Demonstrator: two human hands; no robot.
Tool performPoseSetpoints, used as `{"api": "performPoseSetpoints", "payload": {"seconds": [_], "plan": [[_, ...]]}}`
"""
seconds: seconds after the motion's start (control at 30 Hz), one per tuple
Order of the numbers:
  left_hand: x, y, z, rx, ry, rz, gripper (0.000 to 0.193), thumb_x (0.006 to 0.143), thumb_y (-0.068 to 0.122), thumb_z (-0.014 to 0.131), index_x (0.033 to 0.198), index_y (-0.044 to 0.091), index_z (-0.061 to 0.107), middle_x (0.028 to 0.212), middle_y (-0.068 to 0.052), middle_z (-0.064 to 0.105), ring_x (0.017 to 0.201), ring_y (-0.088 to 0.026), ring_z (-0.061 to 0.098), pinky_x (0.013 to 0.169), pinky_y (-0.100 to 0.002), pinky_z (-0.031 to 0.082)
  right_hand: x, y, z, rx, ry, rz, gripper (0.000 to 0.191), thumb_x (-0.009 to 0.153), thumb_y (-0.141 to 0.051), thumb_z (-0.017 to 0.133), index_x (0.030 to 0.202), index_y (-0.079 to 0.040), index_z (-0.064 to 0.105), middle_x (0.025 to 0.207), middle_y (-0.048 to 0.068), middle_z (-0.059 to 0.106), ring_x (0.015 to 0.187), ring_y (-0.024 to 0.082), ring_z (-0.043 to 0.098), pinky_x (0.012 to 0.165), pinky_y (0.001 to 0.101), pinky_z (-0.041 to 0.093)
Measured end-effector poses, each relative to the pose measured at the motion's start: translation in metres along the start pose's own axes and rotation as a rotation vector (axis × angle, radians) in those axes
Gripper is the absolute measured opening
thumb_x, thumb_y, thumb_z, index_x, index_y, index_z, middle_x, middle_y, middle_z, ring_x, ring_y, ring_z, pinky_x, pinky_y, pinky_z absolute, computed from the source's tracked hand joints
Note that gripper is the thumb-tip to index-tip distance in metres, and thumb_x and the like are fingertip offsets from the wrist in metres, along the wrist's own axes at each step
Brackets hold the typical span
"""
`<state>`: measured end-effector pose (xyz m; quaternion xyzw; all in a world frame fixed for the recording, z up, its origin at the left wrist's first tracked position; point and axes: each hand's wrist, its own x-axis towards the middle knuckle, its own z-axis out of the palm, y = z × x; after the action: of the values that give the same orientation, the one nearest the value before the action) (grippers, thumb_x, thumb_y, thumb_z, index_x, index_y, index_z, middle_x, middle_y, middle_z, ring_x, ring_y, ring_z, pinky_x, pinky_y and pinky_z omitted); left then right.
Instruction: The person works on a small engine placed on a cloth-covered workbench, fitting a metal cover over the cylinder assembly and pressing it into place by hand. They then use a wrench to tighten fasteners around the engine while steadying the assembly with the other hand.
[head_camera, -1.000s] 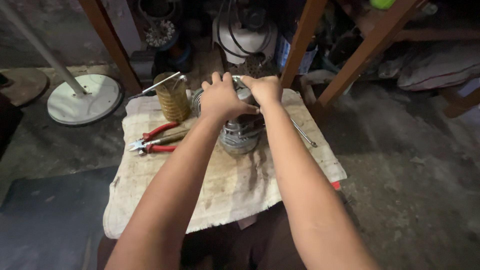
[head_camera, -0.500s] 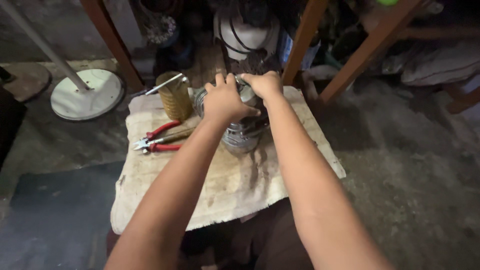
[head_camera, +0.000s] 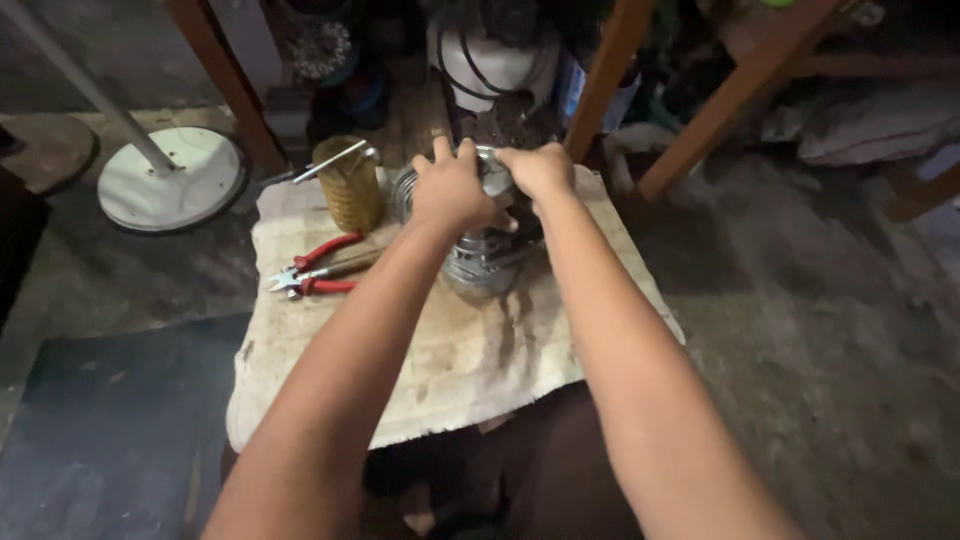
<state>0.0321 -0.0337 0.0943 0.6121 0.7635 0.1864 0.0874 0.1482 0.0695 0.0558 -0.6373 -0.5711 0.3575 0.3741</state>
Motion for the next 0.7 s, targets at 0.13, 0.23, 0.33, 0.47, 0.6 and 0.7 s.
{"api": "performPoseSetpoints", "payload": {"seconds": [0.13,0.23,0.33,0.47,0.6,0.7], "plan": [[0.003,-0.008,-0.003,-0.048,-0.034,-0.039,0.132,0.046,0.058,0.097,0.151,0.004,0.039,0.153,-0.023,0.038,0.133,-0.051,0.042,0.104,-0.051,0.048,0.009,-0.007,0.010,0.037,-0.099,0.044,0.047,0.072,-0.038,0.084,0.089,0.006,0.076,0.091,0.018,0.079,0.079,0.026,0.076,0.072,0.0410,0.058],[0.008,-0.015,-0.006,-0.141,-0.061,-0.050,0.134,0.046,0.062,0.097,0.151,0.004,0.039,0.154,-0.025,0.037,0.133,-0.052,0.043,0.106,-0.051,0.046,0.005,-0.005,0.015,-0.053,-0.070,-0.125,0.048,0.075,-0.040,0.082,0.086,0.006,0.077,0.083,0.019,0.077,0.075,0.026,0.076,0.074,0.0377,0.057],[0.015,-0.016,-0.012,-0.189,-0.147,-0.121,0.138,0.042,0.056,0.097,0.157,0.013,0.035,0.154,-0.022,0.039,0.135,-0.046,0.047,0.109,-0.047,0.045,-0.003,0.002,0.013,0.099,-0.072,-0.125,0.044,0.072,-0.041,0.082,0.082,0.002,0.078,0.080,0.015,0.079,0.074,0.025,0.075,0.072,0.0374,0.057],[0.017,-0.009,-0.015,-0.164,-0.191,-0.174,0.141,0.038,0.050,0.096,0.160,0.019,0.032,0.155,-0.017,0.041,0.135,-0.037,0.053,0.107,-0.043,0.049,-0.017,0.014,0.001,-0.045,-0.018,-0.155,0.045,0.076,-0.046,0.080,0.083,-0.002,0.080,0.080,0.016,0.078,0.076,0.026,0.075,0.074,0.0388,0.055],[0.015,-0.007,-0.014,-0.099,-0.199,-0.147,0.141,0.039,0.049,0.095,0.161,0.018,0.030,0.156,-0.020,0.039,0.135,-0.038,0.053,0.107,-0.044,0.048,-0.013,0.019,-0.009,-0.206,-0.033,-0.191,0.048,0.079,-0.047,0.080,0.082,0.002,0.079,0.081,0.020,0.078,0.075,0.030,0.075,0.075,0.0405,0.055],[0.013,-0.008,-0.013,-0.066,-0.179,-0.079,0.142,0.041,0.049,0.097,0.162,0.016,0.029,0.156,-0.021,0.038,0.136,-0.042,0.049,0.110,-0.044,0.046,0.003,0.007,0.000,-0.191,-0.010,-0.177,0.052,0.073,-0.047,0.085,0.083,0.003,0.077,0.083,0.020,0.077,0.076,0.029,0.076,0.072,0.0397,0.057]]}}
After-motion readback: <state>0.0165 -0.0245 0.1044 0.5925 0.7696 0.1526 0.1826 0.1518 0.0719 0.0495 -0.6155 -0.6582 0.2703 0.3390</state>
